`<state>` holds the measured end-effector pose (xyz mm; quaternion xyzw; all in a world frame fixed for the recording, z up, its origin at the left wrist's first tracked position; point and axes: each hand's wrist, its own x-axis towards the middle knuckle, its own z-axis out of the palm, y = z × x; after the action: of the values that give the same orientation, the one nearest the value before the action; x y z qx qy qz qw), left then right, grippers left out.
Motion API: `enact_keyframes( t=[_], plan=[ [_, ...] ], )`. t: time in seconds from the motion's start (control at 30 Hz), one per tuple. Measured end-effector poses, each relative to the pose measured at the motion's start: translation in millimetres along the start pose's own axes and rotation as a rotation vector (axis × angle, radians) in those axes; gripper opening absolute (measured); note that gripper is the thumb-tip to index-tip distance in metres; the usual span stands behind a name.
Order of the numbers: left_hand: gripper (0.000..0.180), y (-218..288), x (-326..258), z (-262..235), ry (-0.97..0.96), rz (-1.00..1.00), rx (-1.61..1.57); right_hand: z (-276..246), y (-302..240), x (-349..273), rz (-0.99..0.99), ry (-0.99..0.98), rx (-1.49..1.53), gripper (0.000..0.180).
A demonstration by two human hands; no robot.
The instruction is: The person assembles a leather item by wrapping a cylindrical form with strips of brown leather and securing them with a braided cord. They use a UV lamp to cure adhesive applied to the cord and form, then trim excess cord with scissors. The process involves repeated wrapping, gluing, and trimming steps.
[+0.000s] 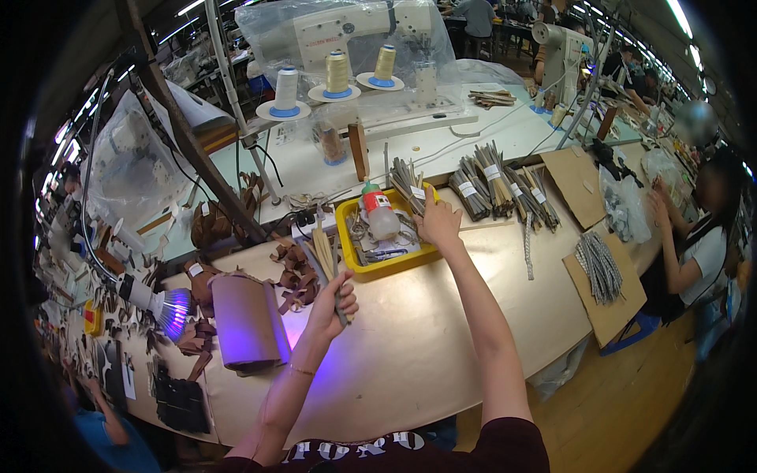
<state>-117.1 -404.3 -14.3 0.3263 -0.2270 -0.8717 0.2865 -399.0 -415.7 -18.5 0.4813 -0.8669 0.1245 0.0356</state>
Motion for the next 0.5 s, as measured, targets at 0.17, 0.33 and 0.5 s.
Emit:
enact_keyframes(
  t=[0.17,0.33,0.5],
  plan=[
    [0.021,7,51,28,-0.1,0.018,-0.026,10,2,17,-0.082,0.087,-0.048,0.063],
    [0.032,20,78,50,-0.099,0.118,0.075,-28,10,8,0.037,0.085,0.701,0.047],
    [0.053,22,79,66,-0.18,0.173,0.068,-79,-3,-68,-0.031,-0.081,1.388,0.046]
  ],
)
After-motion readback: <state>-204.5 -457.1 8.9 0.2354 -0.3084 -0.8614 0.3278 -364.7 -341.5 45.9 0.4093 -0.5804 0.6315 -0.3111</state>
